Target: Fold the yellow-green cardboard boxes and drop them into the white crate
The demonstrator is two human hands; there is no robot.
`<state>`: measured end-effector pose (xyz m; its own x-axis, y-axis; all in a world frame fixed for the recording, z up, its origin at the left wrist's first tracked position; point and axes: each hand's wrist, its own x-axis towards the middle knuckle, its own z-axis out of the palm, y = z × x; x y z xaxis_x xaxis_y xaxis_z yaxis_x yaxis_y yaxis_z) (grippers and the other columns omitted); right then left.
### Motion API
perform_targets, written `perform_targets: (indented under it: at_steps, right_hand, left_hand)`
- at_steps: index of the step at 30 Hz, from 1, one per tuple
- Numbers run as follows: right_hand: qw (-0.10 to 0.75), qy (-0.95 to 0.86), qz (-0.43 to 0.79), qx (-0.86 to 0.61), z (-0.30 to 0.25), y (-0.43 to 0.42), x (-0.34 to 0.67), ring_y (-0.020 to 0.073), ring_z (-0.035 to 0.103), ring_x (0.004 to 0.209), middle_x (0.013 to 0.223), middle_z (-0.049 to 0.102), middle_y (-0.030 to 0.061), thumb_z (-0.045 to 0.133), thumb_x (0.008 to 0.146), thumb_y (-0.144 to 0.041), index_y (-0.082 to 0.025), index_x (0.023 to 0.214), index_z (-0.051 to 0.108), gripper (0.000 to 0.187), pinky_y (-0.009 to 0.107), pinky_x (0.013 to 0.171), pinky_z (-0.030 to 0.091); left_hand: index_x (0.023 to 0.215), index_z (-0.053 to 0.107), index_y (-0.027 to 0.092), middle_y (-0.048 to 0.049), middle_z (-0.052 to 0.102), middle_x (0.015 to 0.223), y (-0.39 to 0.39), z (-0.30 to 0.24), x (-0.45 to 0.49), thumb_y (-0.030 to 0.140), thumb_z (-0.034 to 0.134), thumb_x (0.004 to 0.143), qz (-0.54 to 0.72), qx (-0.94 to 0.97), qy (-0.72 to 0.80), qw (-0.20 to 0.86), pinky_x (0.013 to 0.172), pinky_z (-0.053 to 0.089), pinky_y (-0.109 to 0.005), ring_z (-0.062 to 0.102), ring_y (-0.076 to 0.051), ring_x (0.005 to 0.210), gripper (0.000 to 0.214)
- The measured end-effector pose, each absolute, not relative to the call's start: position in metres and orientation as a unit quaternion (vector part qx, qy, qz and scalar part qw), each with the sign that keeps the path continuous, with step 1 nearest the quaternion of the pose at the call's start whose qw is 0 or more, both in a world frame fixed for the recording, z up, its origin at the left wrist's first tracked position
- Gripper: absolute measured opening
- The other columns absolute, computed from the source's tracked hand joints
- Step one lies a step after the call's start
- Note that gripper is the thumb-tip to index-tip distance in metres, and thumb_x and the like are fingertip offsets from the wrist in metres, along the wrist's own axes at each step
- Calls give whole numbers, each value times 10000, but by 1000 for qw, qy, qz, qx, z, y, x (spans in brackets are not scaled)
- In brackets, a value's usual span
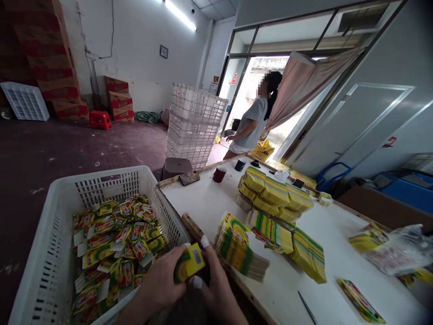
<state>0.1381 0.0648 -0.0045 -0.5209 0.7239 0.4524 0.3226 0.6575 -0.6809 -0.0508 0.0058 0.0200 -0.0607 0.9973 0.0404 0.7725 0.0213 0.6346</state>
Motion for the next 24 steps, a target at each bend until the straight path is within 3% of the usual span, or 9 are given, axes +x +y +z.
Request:
perform_targets:
  at_steps: [1,3,6,10,18,24]
  right_hand:
    - [375,-822,260,-340,4,74,144,273,544,1234,1316,573,145,638,810,-279,-188,1422,343,685,402,990,494]
    - [405,-790,178,-425,21,99,166,284,606,1130,1195,637,143,582,841,-337,-175,1272,499,468,436,949,510]
    - [373,-761,43,-529,34,137,206,323,574,1121,1177,618,181,476,862,-317,-128,1178,564,379,504,954,471]
    - [290,-778,32,-557,26,156,232,312,607,1009,1059,655,166,452,829,-229,-119,1099,616,334,471,890,493]
    - [281,-769,40,-573,26,150,221,301,587,996,1087,621,167,480,792,-144,-106,1169,561,388,427,881,481]
    - [298,-752,55,-586,24,154,220,298,606,976,1077,600,174,470,769,-98,-110,1165,519,399,404,821,504]
  left_hand:
    - [1340,442,131,-118,525,1373,7,16,-59,340,563,752,258,626,708,198,1076,370,-361,485,-252,1259,636]
    - [1345,421,110,-147,481,1404,8,6,-78,386,554,757,249,568,775,120,1079,339,-446,423,-303,1300,663]
    - [1356,389,33,-207,411,1434,7,-10,-102,486,536,745,233,506,831,23,1068,310,-519,334,-373,1335,774]
    - [1316,468,43,-183,493,1371,9,-27,-100,520,468,801,212,561,793,105,1075,327,-453,406,-328,1290,703]
    - [1347,465,93,-140,504,1388,14,-59,-71,385,500,828,66,604,756,242,1073,338,-388,440,-285,1298,597]
    - [1324,475,121,-137,544,1352,13,-74,-73,295,442,862,38,589,772,236,975,431,-369,528,-272,1227,494]
